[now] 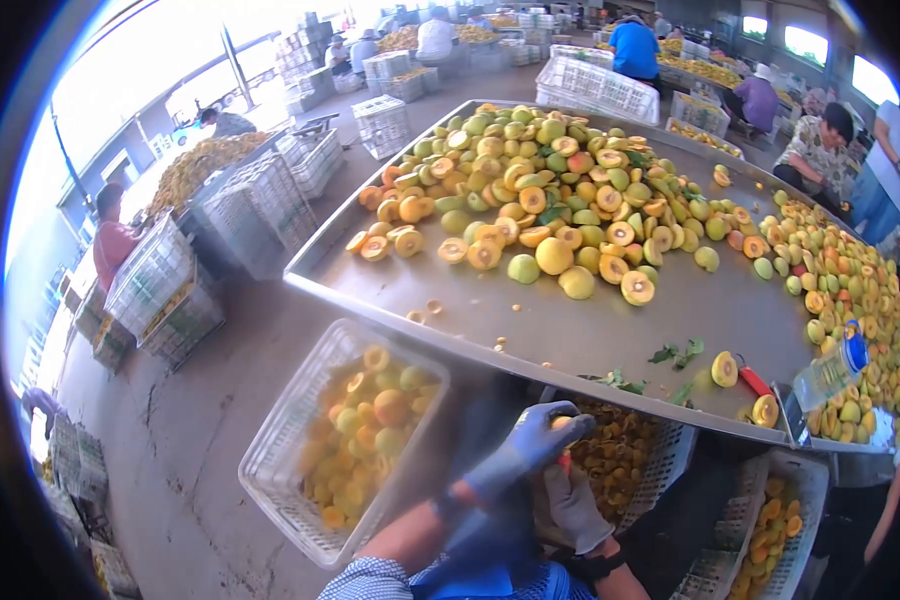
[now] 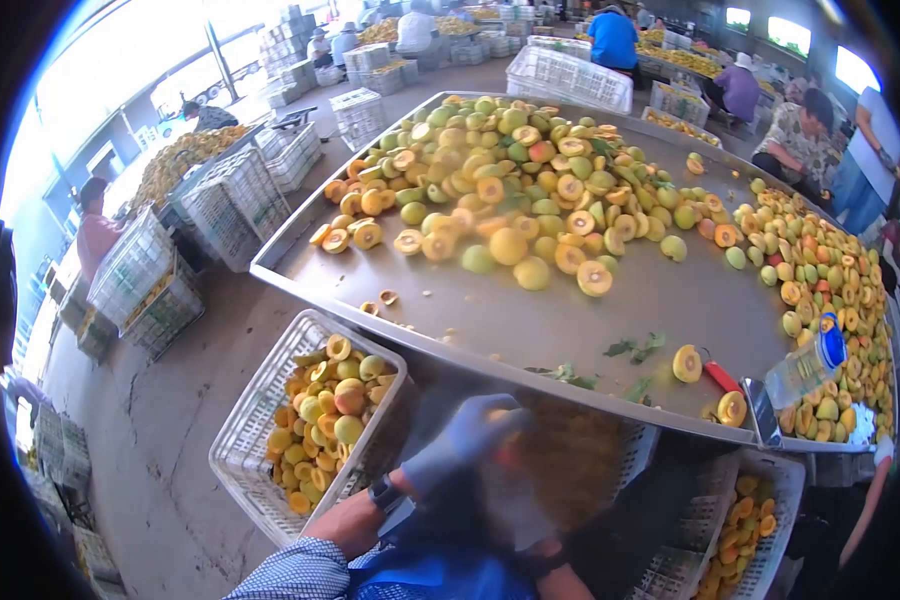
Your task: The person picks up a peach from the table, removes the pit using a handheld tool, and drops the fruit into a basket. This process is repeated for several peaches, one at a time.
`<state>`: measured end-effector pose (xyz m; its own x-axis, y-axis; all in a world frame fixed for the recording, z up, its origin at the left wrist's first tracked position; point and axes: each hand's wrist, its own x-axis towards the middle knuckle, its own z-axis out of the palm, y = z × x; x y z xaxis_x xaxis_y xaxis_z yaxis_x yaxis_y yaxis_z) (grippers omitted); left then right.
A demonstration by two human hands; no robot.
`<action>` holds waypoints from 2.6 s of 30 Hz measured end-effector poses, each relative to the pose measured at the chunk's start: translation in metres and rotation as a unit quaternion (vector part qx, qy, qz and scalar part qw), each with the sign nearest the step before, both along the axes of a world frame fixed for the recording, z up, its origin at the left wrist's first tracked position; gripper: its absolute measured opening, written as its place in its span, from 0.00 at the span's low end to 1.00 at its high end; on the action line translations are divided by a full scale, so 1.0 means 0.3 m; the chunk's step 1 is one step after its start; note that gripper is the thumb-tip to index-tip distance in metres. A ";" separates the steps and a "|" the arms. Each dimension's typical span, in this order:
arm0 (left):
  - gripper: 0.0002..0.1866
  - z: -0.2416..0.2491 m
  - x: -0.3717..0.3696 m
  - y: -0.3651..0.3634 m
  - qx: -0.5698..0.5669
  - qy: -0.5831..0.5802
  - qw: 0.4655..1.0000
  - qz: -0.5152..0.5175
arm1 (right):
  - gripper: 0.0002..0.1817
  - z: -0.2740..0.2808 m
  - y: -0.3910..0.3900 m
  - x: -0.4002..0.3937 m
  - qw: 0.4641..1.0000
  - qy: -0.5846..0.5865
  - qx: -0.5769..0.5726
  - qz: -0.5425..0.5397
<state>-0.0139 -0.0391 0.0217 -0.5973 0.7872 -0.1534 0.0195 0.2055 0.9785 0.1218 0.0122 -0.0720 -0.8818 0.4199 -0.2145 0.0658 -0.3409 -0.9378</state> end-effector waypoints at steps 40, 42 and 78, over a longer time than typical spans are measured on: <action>0.19 0.271 -0.466 -0.073 -0.134 0.508 0.848 0.062 | 0.25 -0.083 0.064 0.083 0.997 -0.065 0.030 -0.012; 0.23 0.203 -0.607 0.106 -0.127 0.550 0.824 0.049 | 0.25 -0.129 0.057 0.098 0.997 -0.072 -0.006 0.002; 0.19 0.063 -0.014 0.083 0.118 0.034 0.991 0.053 | 0.14 0.271 0.116 -0.049 0.938 -0.056 0.339 -0.052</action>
